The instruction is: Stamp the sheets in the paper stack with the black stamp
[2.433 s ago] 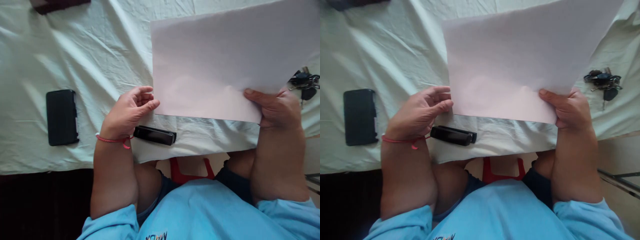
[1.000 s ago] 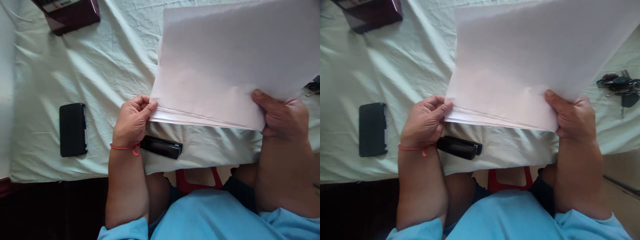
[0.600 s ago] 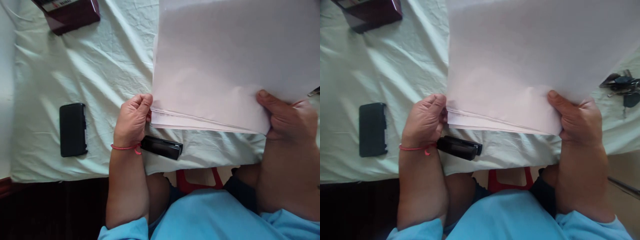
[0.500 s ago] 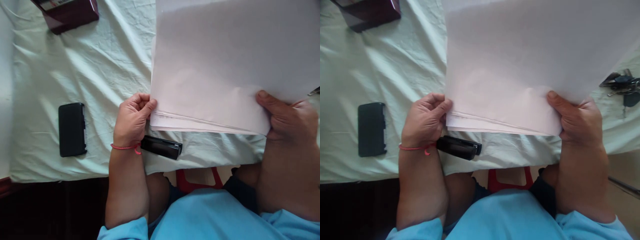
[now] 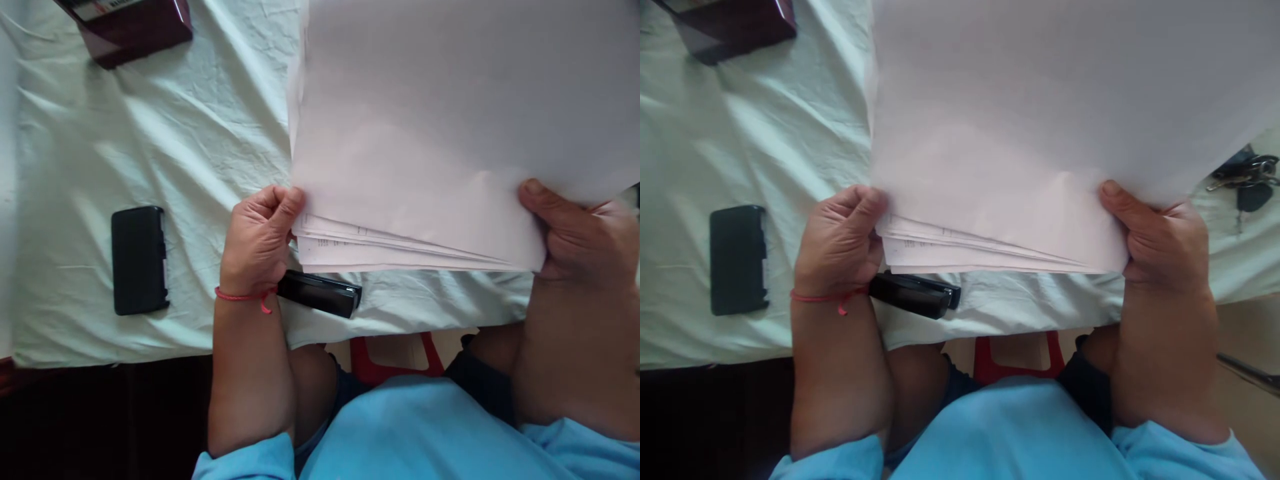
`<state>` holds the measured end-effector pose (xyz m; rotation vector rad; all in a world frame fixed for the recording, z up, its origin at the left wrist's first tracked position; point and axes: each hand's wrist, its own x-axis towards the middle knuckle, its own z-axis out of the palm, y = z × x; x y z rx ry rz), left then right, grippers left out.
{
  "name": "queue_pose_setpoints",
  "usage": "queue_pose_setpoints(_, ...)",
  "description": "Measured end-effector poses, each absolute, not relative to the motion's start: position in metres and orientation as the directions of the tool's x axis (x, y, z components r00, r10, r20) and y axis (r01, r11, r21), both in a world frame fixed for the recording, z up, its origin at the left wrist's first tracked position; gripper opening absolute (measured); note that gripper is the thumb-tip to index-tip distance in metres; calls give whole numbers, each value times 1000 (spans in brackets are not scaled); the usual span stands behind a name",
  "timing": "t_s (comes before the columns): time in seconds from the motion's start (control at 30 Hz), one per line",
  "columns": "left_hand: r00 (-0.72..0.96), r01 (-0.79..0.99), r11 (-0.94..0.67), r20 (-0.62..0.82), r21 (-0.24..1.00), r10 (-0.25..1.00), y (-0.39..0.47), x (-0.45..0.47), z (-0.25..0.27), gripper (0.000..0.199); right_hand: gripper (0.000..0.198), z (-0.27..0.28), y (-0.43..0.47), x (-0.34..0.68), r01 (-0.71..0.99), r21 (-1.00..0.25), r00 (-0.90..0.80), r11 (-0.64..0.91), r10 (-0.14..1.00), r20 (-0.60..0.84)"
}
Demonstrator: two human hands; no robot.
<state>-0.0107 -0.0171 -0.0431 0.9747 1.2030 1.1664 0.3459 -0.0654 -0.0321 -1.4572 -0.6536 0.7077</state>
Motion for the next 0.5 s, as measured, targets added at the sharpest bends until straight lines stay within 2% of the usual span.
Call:
queue_pose_setpoints(0.17,93,-175,258,-245,950,965,-21,-8,-36,51,66,-31,-64,346,-22,-1000,627,-3,779,-16)
queue_pose_setpoints(0.3,71,-195,250,-241,948,968,-22,-10,-37,52,71,-30,-64,345,-17,-1000,655,-3,756,-13)
queue_pose_setpoints(0.5,67,-208,274,-266,939,962,-24,-5,-33,52,67,-30,-65,346,-17,-1000,666,-24,745,-30)
